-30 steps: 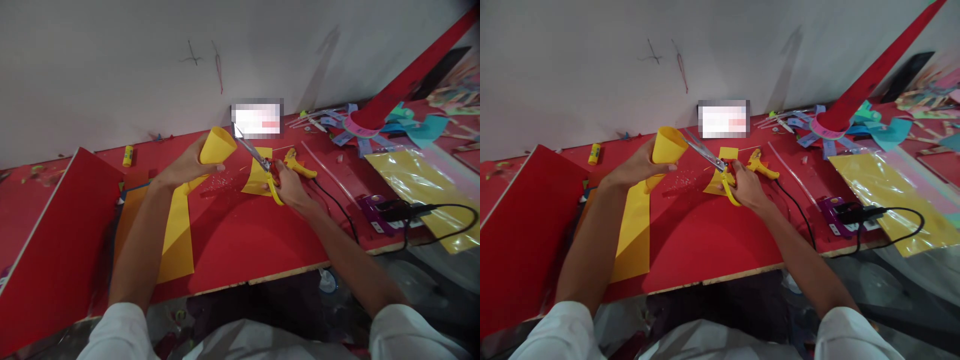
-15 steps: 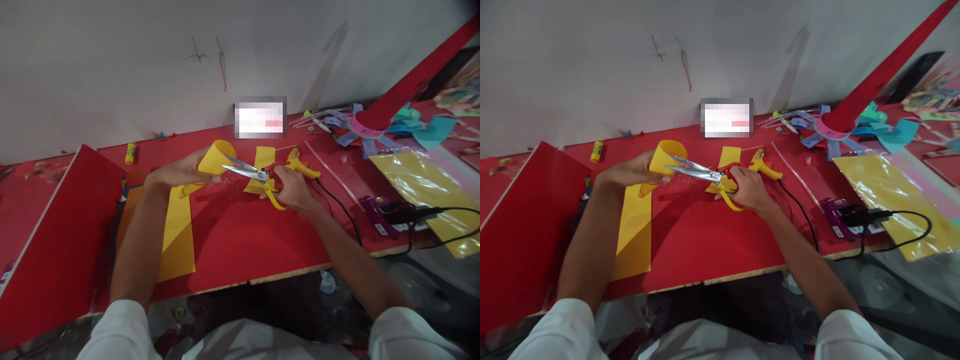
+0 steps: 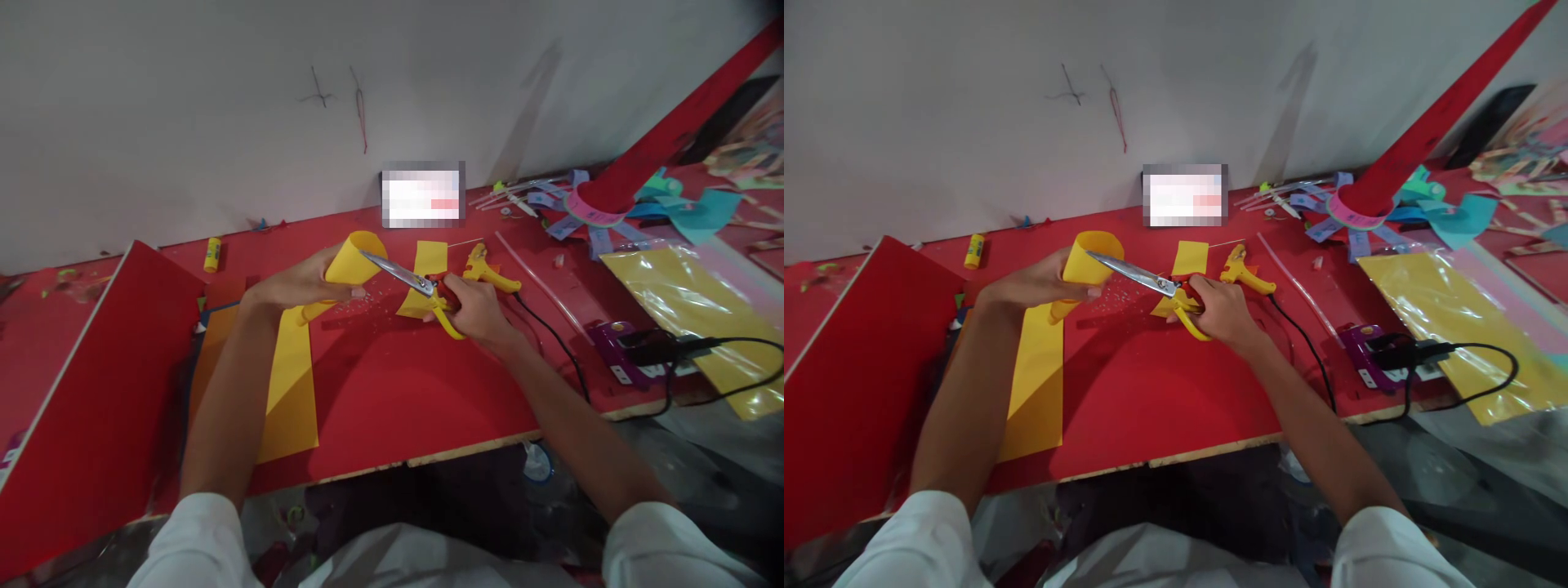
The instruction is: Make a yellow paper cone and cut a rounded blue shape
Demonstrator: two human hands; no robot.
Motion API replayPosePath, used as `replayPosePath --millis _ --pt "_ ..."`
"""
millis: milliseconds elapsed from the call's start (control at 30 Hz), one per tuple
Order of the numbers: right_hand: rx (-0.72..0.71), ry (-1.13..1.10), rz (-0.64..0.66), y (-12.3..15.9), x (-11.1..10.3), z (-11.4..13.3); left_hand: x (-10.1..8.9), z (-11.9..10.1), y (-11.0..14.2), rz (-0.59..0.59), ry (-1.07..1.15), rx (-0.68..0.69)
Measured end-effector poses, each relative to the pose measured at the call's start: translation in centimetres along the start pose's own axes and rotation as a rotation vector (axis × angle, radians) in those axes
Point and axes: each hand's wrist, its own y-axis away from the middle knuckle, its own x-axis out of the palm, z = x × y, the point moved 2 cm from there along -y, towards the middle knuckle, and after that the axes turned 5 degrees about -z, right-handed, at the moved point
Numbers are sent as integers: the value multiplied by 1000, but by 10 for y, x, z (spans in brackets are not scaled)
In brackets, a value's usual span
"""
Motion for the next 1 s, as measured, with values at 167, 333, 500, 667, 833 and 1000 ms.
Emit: replayPosePath --millis 167,333,500,667,833,1000 --pt "-15 4 74 -2 2 1 0 -5 -2 43 34 -27" --pt "8 8 73 -1 3 2 2 -12 -4 23 -26 -5" --pt "16 9 41 0 3 2 6 -9 -5 15 -53 2" --pt "33 36 5 1 4 1 9 -2 -9 -18 -62 21" --pt "33 50 -51 2 4 1 10 0 -11 -61 -84 33" --pt "83 46 -100 2 4 -2 11 0 -10 -84 -117 -22"
